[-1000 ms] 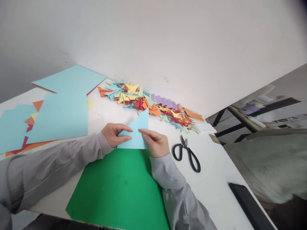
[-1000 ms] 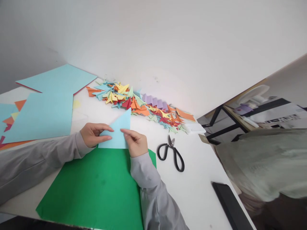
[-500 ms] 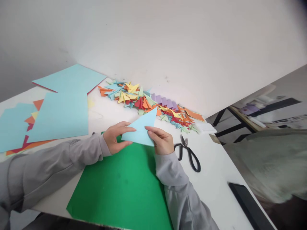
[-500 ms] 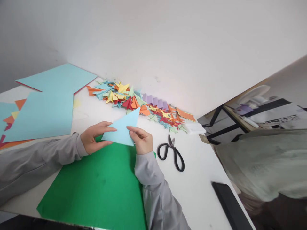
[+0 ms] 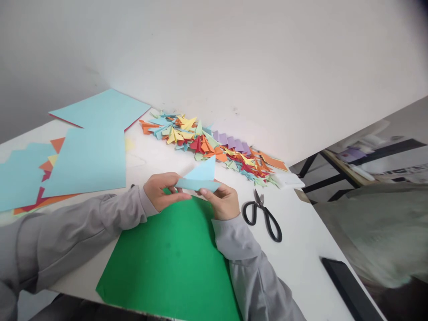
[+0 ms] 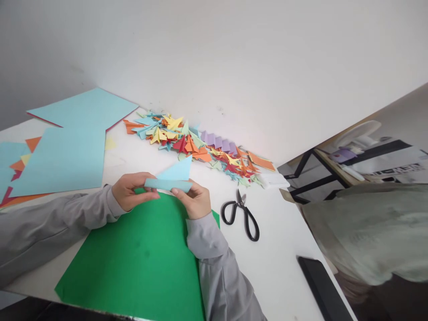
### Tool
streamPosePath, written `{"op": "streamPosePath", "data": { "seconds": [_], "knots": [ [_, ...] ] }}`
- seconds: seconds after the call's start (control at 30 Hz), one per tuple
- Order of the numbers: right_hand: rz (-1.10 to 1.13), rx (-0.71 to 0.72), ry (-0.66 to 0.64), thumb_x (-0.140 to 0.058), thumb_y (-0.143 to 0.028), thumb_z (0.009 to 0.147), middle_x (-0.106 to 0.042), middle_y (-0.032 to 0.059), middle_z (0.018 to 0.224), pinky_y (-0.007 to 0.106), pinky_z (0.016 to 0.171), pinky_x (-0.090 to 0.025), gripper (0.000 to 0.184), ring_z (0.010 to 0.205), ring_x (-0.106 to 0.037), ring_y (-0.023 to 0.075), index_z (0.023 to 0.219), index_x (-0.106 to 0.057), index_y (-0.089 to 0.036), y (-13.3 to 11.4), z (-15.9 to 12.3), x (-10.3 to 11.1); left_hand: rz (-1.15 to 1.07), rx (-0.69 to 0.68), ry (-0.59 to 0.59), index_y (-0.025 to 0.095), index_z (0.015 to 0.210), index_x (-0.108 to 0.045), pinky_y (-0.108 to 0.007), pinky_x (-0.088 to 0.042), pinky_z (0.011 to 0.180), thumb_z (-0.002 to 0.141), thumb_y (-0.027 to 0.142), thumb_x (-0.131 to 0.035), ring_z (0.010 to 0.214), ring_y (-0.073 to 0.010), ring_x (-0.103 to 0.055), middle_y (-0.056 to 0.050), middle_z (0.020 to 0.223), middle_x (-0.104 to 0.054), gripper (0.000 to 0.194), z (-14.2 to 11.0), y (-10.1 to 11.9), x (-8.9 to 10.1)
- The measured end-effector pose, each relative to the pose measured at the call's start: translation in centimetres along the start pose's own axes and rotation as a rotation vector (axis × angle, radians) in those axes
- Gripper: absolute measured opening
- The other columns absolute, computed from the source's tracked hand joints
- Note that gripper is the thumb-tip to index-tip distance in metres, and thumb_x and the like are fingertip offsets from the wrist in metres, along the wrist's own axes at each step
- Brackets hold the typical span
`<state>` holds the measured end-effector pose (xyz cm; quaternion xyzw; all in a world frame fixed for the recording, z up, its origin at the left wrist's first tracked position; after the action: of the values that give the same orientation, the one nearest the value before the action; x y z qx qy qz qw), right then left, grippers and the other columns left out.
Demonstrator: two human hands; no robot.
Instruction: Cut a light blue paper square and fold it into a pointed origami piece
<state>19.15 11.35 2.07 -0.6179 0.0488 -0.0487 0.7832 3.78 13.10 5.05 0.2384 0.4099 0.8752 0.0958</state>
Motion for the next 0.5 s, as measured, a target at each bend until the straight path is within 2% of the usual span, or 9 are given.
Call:
{"op": "streamPosePath", "data": {
  "seconds": [0.13, 0.2, 0.27, 0.37, 0.43, 0.5],
  "knots": [
    [0.024, -0.004, 0.059, -0.071, -0.024, 0.055, -0.061, -0.0022, 0.054, 0.028, 0.056, -0.045, 0.012, 0.053, -0.054, 0.0122, 0.057, -0.062, -0.018, 0.3, 0.1, 0.3, 0.001, 0.023, 0.011, 0.014, 0.070, -0.063, -0.020, -0.046, 0.052, 0.067, 0.023, -0.060, 0.058, -0.0095, -0.055, -0.005, 0.073, -0.063, 0.010, 0.0, -0.1, 0.0],
    [0.001, -0.013, 0.077, -0.073, -0.025, 0.053, -0.061, -0.0017, 0.054, 0.029, 0.055, -0.046, 0.015, 0.052, -0.054, 0.0127, 0.058, -0.061, -0.017, 0.3, 0.0, 0.3, -0.015, 0.075, 0.033, 0.014, 0.066, -0.063, -0.020, -0.045, 0.050, 0.070, 0.022, -0.056, 0.055, -0.0085, -0.055, -0.005, 0.075, -0.064, 0.011, 0.0, -0.6, 0.1],
    [-0.005, -0.013, 0.098, -0.073, -0.026, 0.052, -0.061, -0.0019, 0.055, 0.029, 0.054, -0.047, 0.020, 0.052, -0.055, 0.0128, 0.063, -0.059, -0.017, 0.1, -0.1, 0.3, -0.068, 0.160, 0.055, 0.014, 0.062, -0.061, -0.020, -0.045, 0.046, 0.070, 0.022, -0.055, 0.049, -0.0078, -0.054, -0.004, 0.068, -0.063, 0.014, 0.0, -1.2, 0.1],
    [0.035, -0.006, 0.122, -0.074, -0.024, 0.053, -0.061, -0.0051, 0.058, 0.028, 0.051, -0.049, 0.037, 0.049, -0.058, 0.0125, 0.082, -0.052, -0.021, -0.6, -0.3, 0.0, -0.174, 0.289, 0.088, 0.013, 0.059, -0.057, -0.020, -0.046, 0.045, 0.069, 0.023, -0.057, 0.045, -0.0085, -0.055, -0.001, 0.055, -0.060, 0.014, -0.2, -2.1, -0.1],
    [0.051, -0.009, 0.139, -0.073, -0.021, 0.054, -0.062, -0.0068, 0.059, 0.029, 0.050, -0.050, 0.059, 0.046, -0.058, 0.0126, 0.104, -0.042, -0.025, -0.9, -0.4, -0.2, -0.275, 0.348, 0.125, 0.013, 0.065, -0.053, -0.021, -0.047, 0.043, 0.066, 0.022, -0.059, 0.044, -0.0093, -0.055, 0.001, 0.052, -0.060, 0.011, -0.4, -2.6, -0.2],
    [0.066, -0.025, 0.151, -0.073, -0.020, 0.054, -0.064, -0.0066, 0.060, 0.029, 0.049, -0.050, 0.072, 0.045, -0.057, 0.0126, 0.114, -0.035, -0.027, -0.7, -0.4, -0.2, -0.382, 0.378, 0.164, 0.015, 0.073, -0.046, -0.022, -0.047, 0.041, 0.063, 0.020, -0.063, 0.043, -0.0108, -0.056, 0.003, 0.050, -0.060, 0.020, -0.4, -3.0, -0.3]
  ]
}}
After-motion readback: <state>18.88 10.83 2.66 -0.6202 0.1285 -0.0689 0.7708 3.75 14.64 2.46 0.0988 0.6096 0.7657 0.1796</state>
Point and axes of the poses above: each hand's wrist, its own z-axis towards the middle knuckle, its own x-axis out of the back of the hand, y = z × x, the point moved 7 cm from there along z, towards the middle knuckle
